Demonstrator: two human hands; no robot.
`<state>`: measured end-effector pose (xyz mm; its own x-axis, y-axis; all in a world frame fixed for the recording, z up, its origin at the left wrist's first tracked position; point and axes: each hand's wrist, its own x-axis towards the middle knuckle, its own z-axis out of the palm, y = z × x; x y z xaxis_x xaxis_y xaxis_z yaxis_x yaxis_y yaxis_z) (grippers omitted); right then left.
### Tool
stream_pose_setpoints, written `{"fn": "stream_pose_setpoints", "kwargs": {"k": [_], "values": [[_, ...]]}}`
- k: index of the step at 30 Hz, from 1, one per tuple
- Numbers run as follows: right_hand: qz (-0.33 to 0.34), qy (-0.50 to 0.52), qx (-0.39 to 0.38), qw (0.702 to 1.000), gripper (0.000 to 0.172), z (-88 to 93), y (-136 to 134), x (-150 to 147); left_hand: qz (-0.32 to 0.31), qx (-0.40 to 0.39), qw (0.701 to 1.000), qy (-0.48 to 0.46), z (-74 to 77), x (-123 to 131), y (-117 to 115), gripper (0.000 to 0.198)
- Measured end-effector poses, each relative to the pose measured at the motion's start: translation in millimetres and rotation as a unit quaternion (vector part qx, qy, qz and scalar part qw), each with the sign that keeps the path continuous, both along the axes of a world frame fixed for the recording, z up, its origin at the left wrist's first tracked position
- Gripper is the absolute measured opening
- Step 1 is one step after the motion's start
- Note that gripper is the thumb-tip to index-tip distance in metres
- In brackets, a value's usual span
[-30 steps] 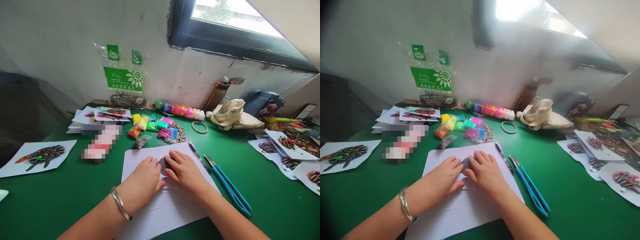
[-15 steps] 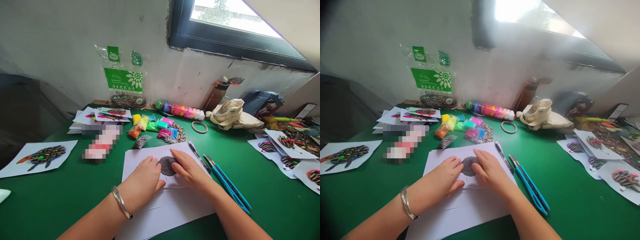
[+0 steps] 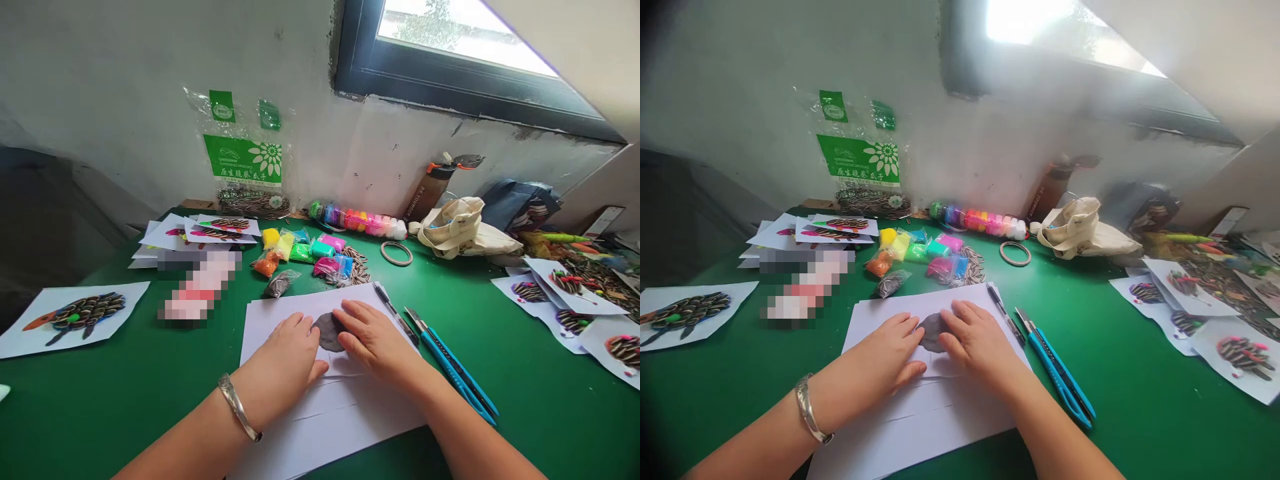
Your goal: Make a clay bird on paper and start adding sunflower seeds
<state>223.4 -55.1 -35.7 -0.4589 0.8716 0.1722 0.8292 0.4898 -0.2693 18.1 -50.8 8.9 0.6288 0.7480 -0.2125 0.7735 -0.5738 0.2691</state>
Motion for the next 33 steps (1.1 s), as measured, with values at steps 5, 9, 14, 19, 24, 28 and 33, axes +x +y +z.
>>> {"fn": "stream_pose_setpoints", "kwargs": {"k": [5, 9, 14, 19, 24, 28, 33], "values": [[0.005, -0.011, 0.018, 1.0, 0.035, -0.1, 0.7, -3.0, -0.004, -0.004, 1.0, 0.012, 3.7, 2.3, 1.4, 0.017], [-0.005, -0.004, 0.007, 1.0, 0.037, 2.5, -0.6, -4.4, -0.003, -0.005, 1.0, 0.013, 5.2, 3.2, 2.4, 0.019], [-0.021, 0.009, -0.006, 1.0, 0.04, 4.3, -0.9, -5.0, -0.013, 0.003, 1.0, 0.012, 2.2, 1.8, 2.4, 0.025], [-0.013, 0.018, 0.008, 1.0, 0.033, 4.2, 1.1, -4.9, -0.016, 0.002, 1.0, 0.024, 0.4, 1.6, 2.5, 0.03], [-0.007, 0.024, 0.013, 1.0, 0.032, 2.7, 1.5, -2.7, -0.007, -0.007, 1.0, 0.024, 2.2, 2.3, 2.8, 0.032], [0.003, 0.032, 0.016, 0.999, 0.03, -0.6, 2.0, 1.8, -0.003, -0.012, 1.0, 0.029, 5.3, 3.9, 2.6, 0.026], [0.013, 0.036, 0.013, 0.999, 0.032, -3.5, 3.2, 3.5, -0.002, -0.019, 0.999, 0.039, 7.3, 5.6, 2.9, 0.02]]}}
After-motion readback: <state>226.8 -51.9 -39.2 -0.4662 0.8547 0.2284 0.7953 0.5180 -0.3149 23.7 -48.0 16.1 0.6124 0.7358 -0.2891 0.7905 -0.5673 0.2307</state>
